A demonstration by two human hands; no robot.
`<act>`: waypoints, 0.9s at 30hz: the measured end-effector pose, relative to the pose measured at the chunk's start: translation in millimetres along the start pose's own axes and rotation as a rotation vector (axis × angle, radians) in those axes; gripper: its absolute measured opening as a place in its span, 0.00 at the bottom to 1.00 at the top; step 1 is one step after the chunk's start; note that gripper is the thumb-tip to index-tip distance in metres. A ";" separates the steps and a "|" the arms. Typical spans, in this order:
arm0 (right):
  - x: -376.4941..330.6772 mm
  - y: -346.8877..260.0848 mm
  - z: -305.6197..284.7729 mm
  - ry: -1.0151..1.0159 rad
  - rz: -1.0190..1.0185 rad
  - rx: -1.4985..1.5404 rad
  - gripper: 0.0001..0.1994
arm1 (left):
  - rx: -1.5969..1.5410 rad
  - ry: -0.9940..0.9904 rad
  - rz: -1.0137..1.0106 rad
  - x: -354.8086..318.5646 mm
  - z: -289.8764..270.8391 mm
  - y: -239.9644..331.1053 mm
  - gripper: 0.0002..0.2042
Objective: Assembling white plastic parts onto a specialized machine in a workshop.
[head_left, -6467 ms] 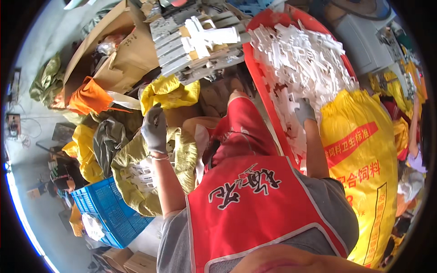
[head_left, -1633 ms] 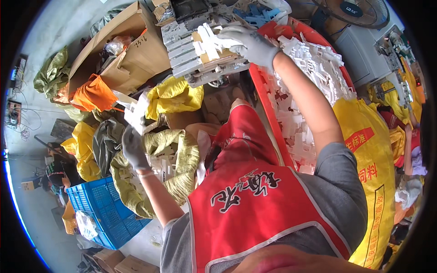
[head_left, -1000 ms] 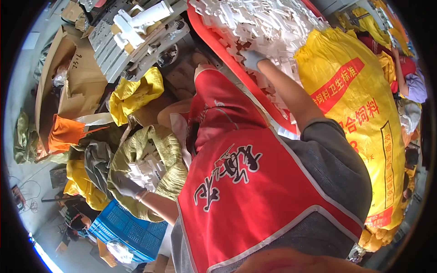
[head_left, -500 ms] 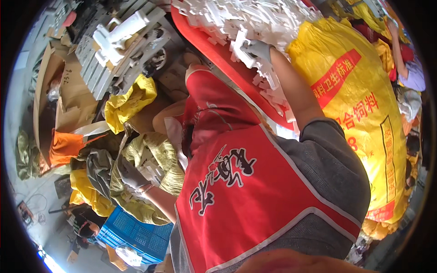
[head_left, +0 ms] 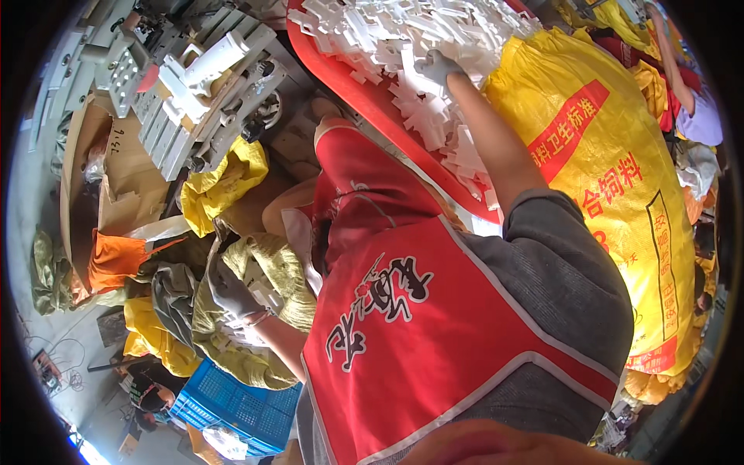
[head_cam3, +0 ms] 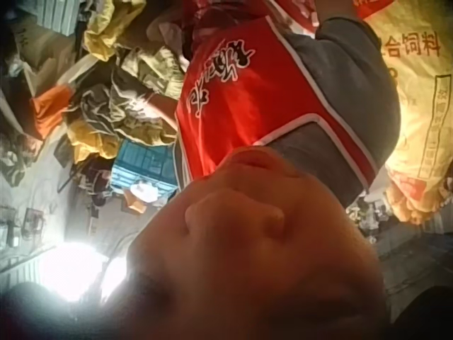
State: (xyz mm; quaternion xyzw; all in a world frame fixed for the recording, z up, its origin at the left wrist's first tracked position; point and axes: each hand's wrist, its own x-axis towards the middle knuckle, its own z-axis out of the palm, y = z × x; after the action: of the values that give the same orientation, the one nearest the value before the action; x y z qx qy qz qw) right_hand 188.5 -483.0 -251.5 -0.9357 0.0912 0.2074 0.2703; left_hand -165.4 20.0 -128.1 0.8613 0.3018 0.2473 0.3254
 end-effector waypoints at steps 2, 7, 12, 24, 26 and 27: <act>-14.0 13.4 26.7 0.163 -0.090 -0.055 0.36 | 0.023 -0.025 0.011 1.1 2.8 -4.1 0.11; -63.3 1.3 56.3 0.389 -0.243 -0.171 0.38 | 0.015 -0.060 -0.051 -8.1 2.1 10.8 0.13; -78.0 10.0 49.8 0.321 -0.202 -0.390 0.43 | 0.004 -0.054 0.110 16.2 11.8 30.8 0.11; -99.6 14.6 22.5 0.286 -0.465 -0.328 0.34 | -0.022 0.014 0.472 87.0 15.8 130.3 0.08; -119.2 -5.4 -3.6 0.315 -0.601 -0.189 0.28 | -0.002 0.031 0.578 105.8 15.6 159.4 0.09; -122.5 -13.0 -12.9 0.366 -0.670 -0.053 0.20 | -0.046 0.009 0.590 113.0 17.8 176.5 0.09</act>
State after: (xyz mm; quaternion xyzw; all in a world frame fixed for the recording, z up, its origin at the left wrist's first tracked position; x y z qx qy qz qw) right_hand 86.6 -471.9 -181.9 -0.9419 -0.1784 -0.0606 0.2779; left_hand -12.4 -17.3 11.2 0.9032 0.0345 0.3419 0.2573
